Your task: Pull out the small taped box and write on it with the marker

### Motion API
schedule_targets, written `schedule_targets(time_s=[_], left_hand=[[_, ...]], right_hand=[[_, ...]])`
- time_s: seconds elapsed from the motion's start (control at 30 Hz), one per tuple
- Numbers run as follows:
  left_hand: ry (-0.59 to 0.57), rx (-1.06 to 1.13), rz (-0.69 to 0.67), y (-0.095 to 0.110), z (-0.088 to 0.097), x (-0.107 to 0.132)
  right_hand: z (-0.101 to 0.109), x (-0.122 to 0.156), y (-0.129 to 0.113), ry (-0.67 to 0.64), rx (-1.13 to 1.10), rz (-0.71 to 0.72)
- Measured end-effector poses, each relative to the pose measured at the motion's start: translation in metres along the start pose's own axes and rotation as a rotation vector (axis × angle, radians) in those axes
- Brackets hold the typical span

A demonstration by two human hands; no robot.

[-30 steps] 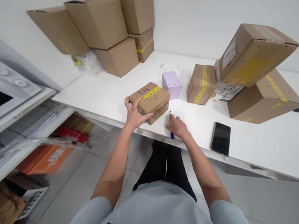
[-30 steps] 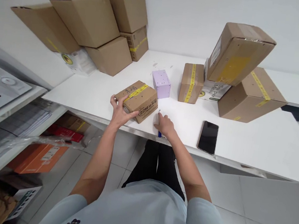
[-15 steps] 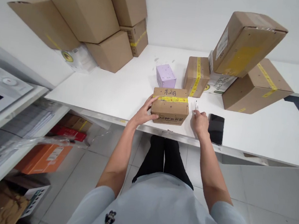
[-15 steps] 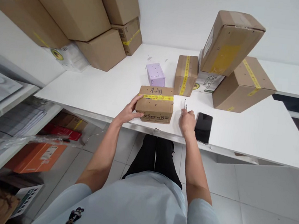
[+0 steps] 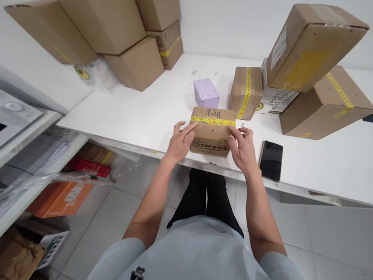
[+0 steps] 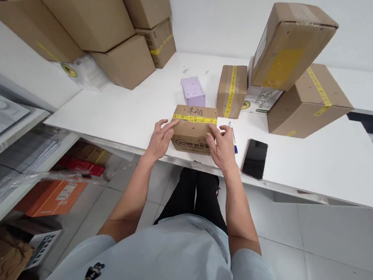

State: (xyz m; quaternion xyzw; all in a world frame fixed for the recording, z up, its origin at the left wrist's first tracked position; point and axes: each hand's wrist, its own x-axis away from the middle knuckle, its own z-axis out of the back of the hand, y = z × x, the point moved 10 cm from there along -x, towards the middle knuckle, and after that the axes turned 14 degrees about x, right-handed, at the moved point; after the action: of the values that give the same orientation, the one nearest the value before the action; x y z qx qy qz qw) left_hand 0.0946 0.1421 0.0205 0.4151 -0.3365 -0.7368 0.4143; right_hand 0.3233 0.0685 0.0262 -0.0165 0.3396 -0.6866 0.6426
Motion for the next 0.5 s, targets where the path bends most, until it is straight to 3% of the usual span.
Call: schedule_targets(time_s=[0.33, 0.5], left_hand=[[0.072, -0.157, 0.071, 0.004, -0.002, 0.003], [0.047, 0.051, 0.006, -0.004, -0.002, 0.004]], right_hand=[[-0.004, -0.003, -0.007, -0.124, 0.163, -0.108], [-0.017, 0.011, 0.009, -0.124, -0.154, -0.082]])
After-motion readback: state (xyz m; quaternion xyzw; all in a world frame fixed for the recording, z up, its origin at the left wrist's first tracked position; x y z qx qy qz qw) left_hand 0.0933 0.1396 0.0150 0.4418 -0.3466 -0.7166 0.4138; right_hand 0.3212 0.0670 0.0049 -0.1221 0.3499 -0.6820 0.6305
